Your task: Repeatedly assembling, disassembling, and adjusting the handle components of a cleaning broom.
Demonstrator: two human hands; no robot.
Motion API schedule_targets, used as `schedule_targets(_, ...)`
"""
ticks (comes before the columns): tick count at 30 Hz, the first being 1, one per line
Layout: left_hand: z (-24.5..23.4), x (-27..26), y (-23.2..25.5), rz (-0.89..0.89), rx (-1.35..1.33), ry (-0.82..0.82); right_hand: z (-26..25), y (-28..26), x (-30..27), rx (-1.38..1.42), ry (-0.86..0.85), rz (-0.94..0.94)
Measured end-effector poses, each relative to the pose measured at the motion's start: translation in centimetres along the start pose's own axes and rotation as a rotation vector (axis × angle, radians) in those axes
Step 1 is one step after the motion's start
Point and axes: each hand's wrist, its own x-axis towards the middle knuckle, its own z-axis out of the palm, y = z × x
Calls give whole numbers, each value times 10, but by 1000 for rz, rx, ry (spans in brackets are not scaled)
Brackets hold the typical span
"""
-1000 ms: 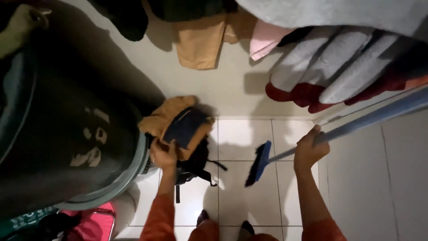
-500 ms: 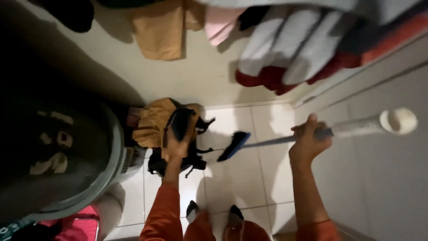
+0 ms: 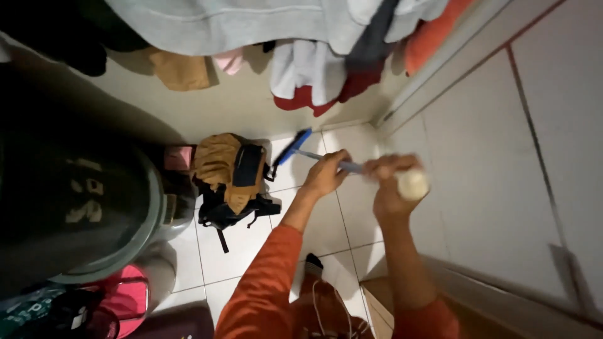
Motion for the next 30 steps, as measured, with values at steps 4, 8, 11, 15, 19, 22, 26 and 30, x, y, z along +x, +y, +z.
schedule_targets(4, 100, 17, -113, 146, 3, 60, -41, 42, -76, -379, 45, 235)
schedule_targets(8, 167, -2, -125, 209, -158, 146, -59, 51, -80, -583, 24, 304)
schedule_targets(11, 156, -45, -56, 31, -325, -72, -83, 38, -87, -674, 58, 327)
schedule_targets(15, 129, -38, 16, 45, -146, -214, -84, -44, -34, -665, 55, 379)
schedule_targets(19, 128, 7, 24, 266, -73, -58, -93, -59, -25, -403, -27, 67)
schedule_targets(22, 133, 49, -2, 313, -70, 49, -116, 8, -48, -313, 180, -41)
schedule_targets(26, 169, 61, -40, 461, -45, 110, -130, 63, -81, -533, 109, 65)
schedule_targets(30, 184, 49, -20, 379, -140, 70, -141, 55, -86, -559, 196, 19)
